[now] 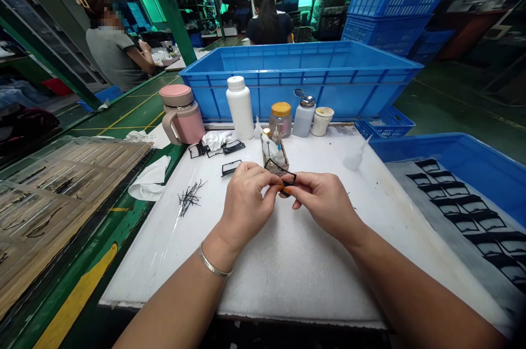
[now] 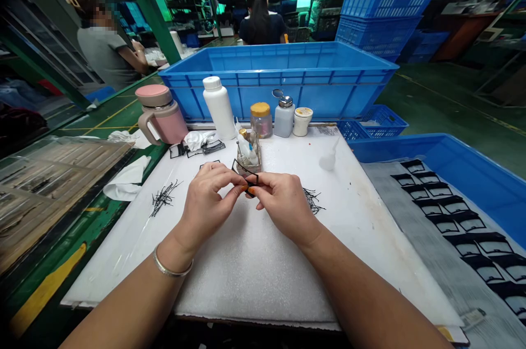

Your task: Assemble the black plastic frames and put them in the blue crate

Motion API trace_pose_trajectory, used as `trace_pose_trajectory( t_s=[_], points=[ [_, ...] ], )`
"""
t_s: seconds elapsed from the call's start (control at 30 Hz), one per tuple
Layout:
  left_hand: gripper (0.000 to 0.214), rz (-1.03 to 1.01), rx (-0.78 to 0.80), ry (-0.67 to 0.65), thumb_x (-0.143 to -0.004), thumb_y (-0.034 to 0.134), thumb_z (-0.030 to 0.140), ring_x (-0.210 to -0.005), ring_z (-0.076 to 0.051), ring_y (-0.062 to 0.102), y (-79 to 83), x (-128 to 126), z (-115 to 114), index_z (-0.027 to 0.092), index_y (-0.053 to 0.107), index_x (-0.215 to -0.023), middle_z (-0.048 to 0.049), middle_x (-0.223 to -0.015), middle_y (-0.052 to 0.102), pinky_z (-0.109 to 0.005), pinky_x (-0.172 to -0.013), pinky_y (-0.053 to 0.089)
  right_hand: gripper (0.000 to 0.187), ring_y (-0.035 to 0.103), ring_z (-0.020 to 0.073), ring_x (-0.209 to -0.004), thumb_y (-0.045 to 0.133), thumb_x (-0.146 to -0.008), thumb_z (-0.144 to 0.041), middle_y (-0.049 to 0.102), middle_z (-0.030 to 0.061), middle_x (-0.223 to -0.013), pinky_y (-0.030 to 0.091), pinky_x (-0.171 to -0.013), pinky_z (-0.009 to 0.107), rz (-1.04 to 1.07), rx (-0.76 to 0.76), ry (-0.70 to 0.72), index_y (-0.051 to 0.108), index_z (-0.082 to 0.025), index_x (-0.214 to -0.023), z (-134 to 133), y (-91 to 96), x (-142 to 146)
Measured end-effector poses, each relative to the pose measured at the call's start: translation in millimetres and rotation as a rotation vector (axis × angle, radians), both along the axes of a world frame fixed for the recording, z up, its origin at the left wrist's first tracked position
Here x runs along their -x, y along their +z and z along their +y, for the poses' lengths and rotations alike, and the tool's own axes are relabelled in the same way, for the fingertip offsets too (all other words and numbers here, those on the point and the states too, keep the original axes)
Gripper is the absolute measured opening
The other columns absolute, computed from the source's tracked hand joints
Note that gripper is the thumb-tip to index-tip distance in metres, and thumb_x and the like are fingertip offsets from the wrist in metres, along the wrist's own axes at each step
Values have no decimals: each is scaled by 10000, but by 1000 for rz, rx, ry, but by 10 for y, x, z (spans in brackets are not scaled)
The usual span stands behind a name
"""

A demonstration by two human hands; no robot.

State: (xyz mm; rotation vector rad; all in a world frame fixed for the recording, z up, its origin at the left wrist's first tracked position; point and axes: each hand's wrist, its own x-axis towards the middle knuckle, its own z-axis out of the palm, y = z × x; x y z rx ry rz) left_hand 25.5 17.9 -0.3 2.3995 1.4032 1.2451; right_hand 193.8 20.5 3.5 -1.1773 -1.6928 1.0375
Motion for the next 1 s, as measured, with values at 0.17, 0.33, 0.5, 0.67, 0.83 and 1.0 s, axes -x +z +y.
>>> trace_pose_trajectory(
  t_s=[0.17,0.33,0.5,0.67,0.83,1.0],
  points=[
    [105,-11,-20,-1,-829,653,103,-777,-167,521,14,-10,2,194,664,-777,16,-766,672,-339,-773,414,160,583,66,-518,614,-801,-124,724,-12,-747,510,-509,166,71,64,-15,758,-173,-846,-17,34,12],
    [77,-71,-60,27,-821,687,163,-897,-185,554,25,-1,-6,208,660,-877,-13,-891,654,-355,-852,428,136,646,114,-623,663,-781,-183,726,32,-751,519,-495,173,192,120,-1,760,-145,-868,2,54,-4],
    [385,-320,116,57,-778,742,241,-1037,-196,562,6,26,28,217,578,-1126,-49,-1098,614,-330,-898,462,174,692,168,-736,679,-785,-233,730,64,-803,516,-489,181,277,169,64,759,-145,-912,11,61,-30],
    [223,-542,457,-88,-814,692,303,-803,-159,613,10,24,56,170,634,-983,-46,-915,670,-248,-701,482,191,692,172,-724,676,-785,-236,727,78,-821,516,-501,197,284,222,99,751,-128,-923,26,56,-41],
    [206,-666,536,-88,-777,724,295,-783,-149,603,22,57,78,150,637,-896,-39,-865,657,-232,-693,490,240,713,191,-828,695,-788,-266,728,92,-984,524,-564,190,367,323,211,739,-166,-1002,66,18,-76],
    [237,-782,573,-128,-771,729,307,-738,-136,598,20,74,90,133,618,-886,-36,-828,641,-214,-633,499,288,715,192,-855,660,-819,-306,691,118,-1136,509,-556,171,345,392,225,733,-172,-1063,82,6,-87]
  ],
)
